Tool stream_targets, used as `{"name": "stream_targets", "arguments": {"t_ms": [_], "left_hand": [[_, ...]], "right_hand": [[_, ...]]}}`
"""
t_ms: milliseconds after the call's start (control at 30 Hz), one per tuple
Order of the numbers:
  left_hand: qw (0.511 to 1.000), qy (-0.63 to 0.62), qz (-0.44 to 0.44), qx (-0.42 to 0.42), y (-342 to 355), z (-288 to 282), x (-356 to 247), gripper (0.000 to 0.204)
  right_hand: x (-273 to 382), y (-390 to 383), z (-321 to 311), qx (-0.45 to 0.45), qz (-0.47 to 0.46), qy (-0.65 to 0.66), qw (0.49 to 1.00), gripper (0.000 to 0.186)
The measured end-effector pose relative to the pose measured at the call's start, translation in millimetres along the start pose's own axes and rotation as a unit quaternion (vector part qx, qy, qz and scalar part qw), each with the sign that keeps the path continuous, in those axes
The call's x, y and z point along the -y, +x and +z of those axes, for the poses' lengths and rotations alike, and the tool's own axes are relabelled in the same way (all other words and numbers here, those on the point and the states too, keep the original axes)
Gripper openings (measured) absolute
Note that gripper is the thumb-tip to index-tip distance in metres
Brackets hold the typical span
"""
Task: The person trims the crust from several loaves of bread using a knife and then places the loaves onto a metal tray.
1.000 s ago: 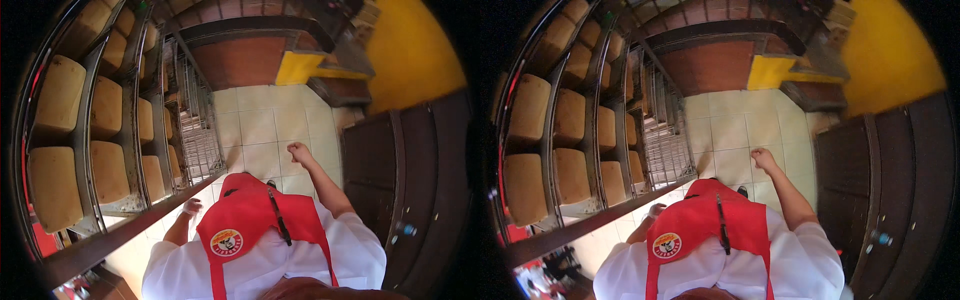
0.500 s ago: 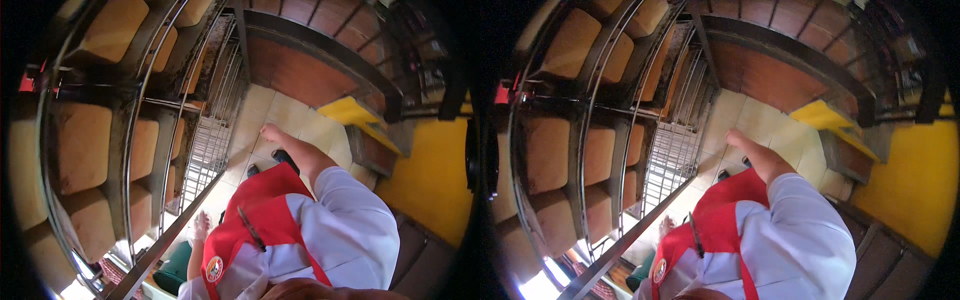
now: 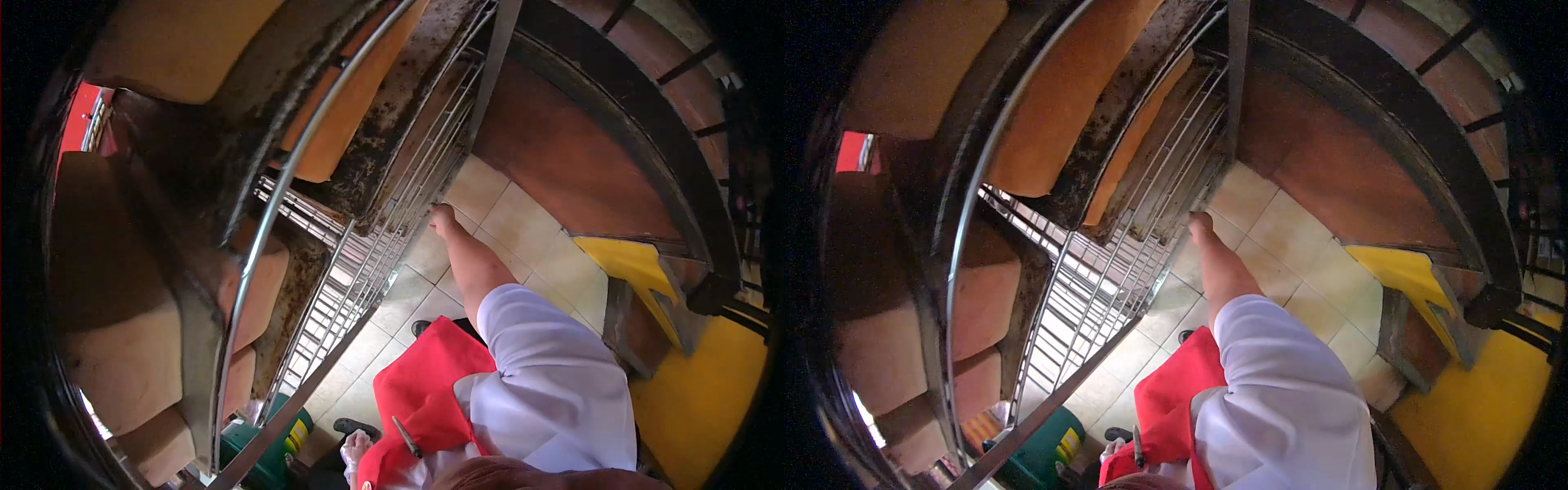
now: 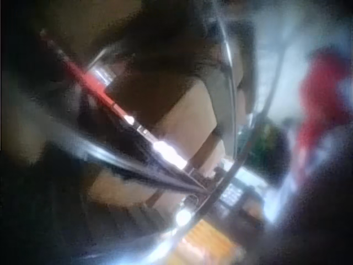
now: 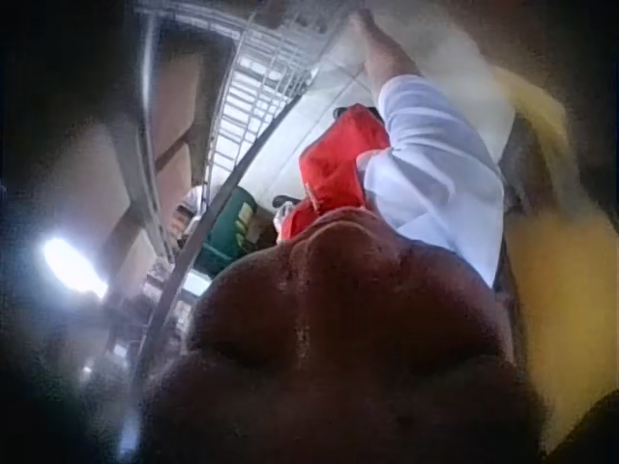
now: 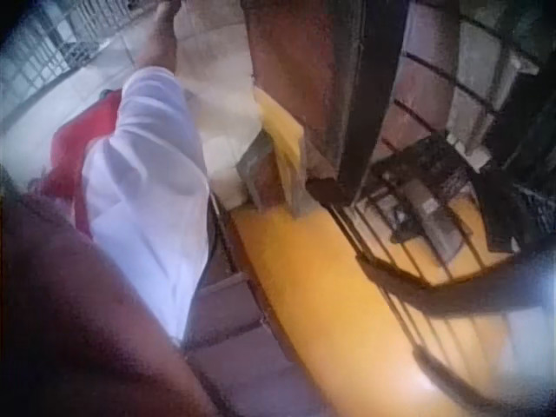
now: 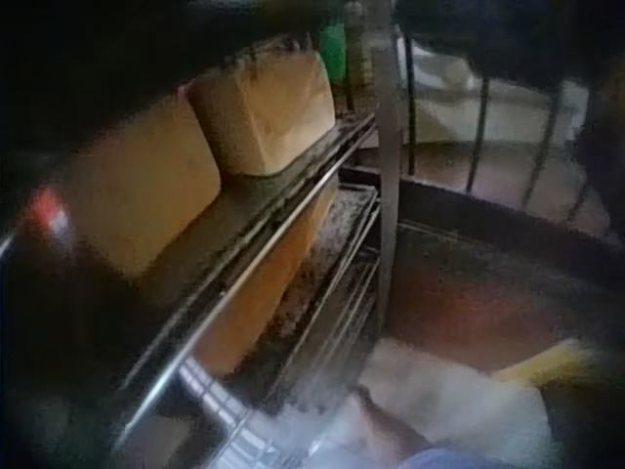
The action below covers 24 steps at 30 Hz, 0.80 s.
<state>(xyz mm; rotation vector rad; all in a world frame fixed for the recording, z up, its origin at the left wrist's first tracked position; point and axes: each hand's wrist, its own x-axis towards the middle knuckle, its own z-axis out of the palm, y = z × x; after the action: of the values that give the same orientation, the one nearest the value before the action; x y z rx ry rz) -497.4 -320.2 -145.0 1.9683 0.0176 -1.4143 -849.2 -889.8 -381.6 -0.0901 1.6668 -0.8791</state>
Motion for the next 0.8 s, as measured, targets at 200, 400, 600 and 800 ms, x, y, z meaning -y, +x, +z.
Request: {"name": "stream_targets", "arguments": {"t_ms": [200,400,600,800], "left_hand": [[0.998,0.060,0.009,-0.035,2.8,7.4,-20.8,0.015],[0.989,0.134,0.051,-0.035,9.5,46.4,-61.0,0.023],[0.969,0.232,0.083,-0.018,6.8,80.6,-82.6,0.033],[0.973,0.206,0.065,0.081,37.7,143.3,-107.0,0.036]], "right_hand": [[1.5,7.2,19.1,0.134,-0.157,-0.338,0.918,0.020],[-0.3,28.8,-0.5,0.113,-0.003,-0.178,0.978,0.017],[-39.6,-48.7,-77.4,0.050,-0.018,0.035,0.998,0.017],[-69.7,-63.4,-196.4,0.062,-0.020,0.297,0.953,0.043]]}}
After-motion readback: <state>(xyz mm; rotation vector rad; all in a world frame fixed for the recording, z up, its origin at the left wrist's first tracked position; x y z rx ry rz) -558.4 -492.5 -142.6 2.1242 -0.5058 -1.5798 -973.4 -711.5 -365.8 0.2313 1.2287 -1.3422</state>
